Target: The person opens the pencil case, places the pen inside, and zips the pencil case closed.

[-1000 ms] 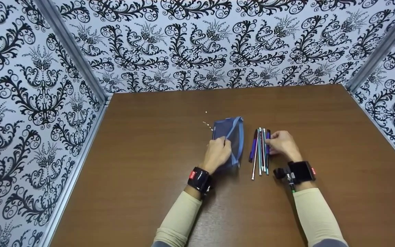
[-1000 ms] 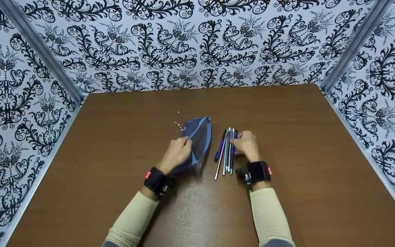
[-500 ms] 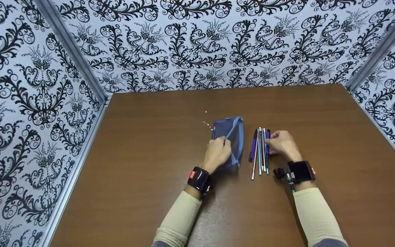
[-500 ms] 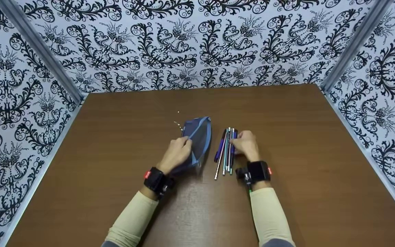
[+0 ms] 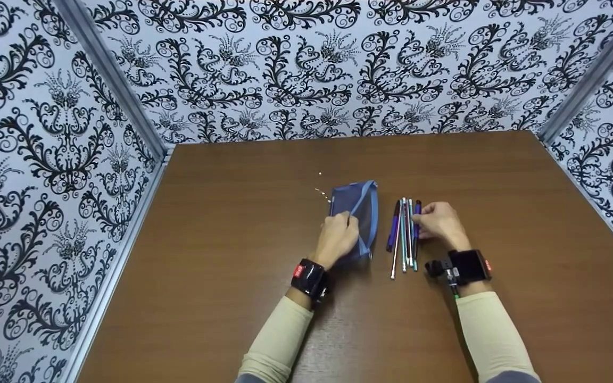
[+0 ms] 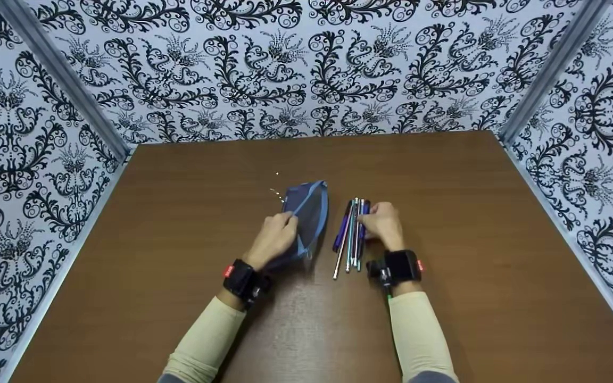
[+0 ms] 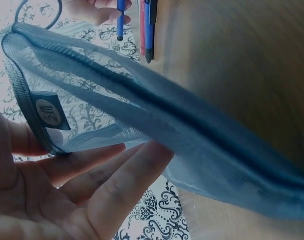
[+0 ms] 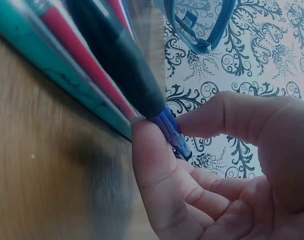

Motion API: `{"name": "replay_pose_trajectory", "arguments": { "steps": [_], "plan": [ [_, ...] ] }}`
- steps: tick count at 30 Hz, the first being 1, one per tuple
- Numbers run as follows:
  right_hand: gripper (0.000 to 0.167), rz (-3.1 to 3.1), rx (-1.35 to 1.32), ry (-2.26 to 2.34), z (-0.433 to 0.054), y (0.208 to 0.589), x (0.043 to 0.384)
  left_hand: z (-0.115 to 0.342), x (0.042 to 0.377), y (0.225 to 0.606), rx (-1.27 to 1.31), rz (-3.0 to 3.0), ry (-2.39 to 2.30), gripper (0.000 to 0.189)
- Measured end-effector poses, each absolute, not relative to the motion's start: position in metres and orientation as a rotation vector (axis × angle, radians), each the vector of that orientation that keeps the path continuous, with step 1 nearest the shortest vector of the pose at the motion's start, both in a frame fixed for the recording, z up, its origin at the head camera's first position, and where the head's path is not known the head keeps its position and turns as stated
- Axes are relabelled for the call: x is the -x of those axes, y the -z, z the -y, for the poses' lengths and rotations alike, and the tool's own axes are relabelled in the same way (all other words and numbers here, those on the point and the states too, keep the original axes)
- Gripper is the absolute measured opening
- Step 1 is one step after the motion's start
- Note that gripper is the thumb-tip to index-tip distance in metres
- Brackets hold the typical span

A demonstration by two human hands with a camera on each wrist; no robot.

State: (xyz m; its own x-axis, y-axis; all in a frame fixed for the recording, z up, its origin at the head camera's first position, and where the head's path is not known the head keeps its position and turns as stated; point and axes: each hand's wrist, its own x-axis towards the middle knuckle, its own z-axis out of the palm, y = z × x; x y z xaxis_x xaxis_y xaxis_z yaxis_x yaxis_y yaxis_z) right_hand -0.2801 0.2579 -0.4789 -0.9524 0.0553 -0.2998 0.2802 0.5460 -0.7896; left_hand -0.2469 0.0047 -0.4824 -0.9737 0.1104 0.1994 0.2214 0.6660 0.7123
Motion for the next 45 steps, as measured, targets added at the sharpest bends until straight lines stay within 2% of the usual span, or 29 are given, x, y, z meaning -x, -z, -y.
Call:
{"name": "replay_pose_trajectory", "arguments": {
  "steps": [45],
  "plan": [
    [0.044, -2.495, -0.311, 1.641, -0.251, 0.466, 0.279, -0.006, 0.246, 0.481, 0.279, 2.736, 1.189, 0.029]
  ]
}}
